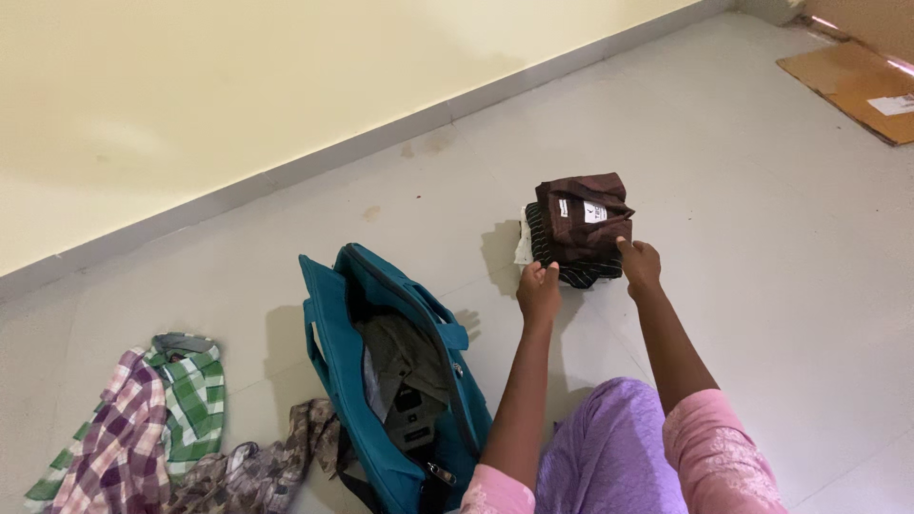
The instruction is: The person picks up folded shirts from the floor and places them into a large bag one by one.
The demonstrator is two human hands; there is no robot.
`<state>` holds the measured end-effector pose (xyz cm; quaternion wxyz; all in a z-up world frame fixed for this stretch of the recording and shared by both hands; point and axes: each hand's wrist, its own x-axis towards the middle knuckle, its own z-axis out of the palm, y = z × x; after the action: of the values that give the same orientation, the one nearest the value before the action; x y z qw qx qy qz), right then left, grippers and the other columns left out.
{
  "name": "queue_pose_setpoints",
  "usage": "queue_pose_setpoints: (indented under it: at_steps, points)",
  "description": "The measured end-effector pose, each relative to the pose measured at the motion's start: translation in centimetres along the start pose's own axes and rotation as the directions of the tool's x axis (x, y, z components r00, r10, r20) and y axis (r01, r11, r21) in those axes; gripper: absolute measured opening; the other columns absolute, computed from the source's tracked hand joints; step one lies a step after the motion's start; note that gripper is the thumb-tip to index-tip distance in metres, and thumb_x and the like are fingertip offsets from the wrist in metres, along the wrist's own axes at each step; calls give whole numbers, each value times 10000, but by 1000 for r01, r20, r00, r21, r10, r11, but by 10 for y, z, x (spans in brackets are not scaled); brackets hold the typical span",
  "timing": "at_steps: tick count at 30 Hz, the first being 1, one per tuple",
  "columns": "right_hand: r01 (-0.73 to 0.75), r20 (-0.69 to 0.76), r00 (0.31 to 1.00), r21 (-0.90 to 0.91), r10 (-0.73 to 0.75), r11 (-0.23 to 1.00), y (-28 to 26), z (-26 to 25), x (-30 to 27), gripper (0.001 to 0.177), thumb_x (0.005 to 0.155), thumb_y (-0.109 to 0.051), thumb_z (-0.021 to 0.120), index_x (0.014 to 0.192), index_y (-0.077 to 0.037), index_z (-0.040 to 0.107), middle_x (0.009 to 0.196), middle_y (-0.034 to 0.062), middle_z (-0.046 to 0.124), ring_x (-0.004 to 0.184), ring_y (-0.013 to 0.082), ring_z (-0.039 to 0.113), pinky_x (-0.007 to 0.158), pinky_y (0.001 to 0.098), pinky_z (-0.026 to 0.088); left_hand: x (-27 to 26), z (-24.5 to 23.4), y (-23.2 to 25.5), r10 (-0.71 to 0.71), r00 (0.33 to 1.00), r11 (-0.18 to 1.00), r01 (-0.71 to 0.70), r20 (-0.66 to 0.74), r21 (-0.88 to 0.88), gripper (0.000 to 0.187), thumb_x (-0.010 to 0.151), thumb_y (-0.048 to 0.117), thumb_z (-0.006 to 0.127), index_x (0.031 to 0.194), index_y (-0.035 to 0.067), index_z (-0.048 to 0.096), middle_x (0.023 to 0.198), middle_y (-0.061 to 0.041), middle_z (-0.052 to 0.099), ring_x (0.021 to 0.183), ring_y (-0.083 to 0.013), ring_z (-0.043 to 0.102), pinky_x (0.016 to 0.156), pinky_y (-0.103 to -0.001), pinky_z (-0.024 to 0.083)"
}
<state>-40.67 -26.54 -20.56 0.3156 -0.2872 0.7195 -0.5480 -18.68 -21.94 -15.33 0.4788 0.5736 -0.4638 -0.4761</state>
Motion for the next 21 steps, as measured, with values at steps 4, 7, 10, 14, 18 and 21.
queue_pose_setpoints:
  at_steps: [4,7,10,14,18,21]
  points:
    - [-26,-18,999,9,26,1000,-4,0,3,680,914,-364,769,1372,86,543,1139,196,676,918,228,672,790,334,541,13,3,-13,-62,997,996,59,35,73,725,956,481,621,1483,6,476,1446,-218,569,1318,-322,589,1086,-433,478]
    - [-69,17,997,-35,70,997,-3,0,6,691,985,-400,816,1126,248,625,914,244,670,766,264,541,663,401,465,20,3,-19,-131,985,989,122,115,77,821,960,584,565,1545,36,387,1561,-204,450,1415,-332,481,1145,-464,415]
    - [-36,43,999,80,33,996,-4,5,3,516,882,-370,841,931,129,721,836,129,652,708,205,560,615,359,466,24,7,-31,-189,967,982,184,173,44,862,946,615,516,1594,87,305,1639,-160,348,1487,-328,373,1185,-469,351]
    - [-122,126,987,149,103,981,-11,10,1,425,845,-322,845,1010,23,660,925,114,683,782,206,642,686,350,537,34,11,-48,-235,947,968,250,220,-39,929,942,658,499,1634,111,207,1678,-158,253,1525,-340,311,1209,-502,312]
    - [-205,274,953,259,132,944,-20,9,-5,396,850,-245,821,1088,36,673,982,85,638,816,197,578,716,378,529,45,15,-69,-180,944,953,237,276,-190,993,925,697,500,1645,113,144,1712,-130,164,1566,-322,213,1253,-510,233]
    - [-254,287,945,328,160,910,-20,5,-8,345,880,-206,820,1073,46,684,968,103,603,810,214,526,717,386,480,49,17,-79,-161,915,877,305,369,-372,1058,902,725,523,1654,133,71,1737,-100,72,1589,-297,91,1277,-520,115]
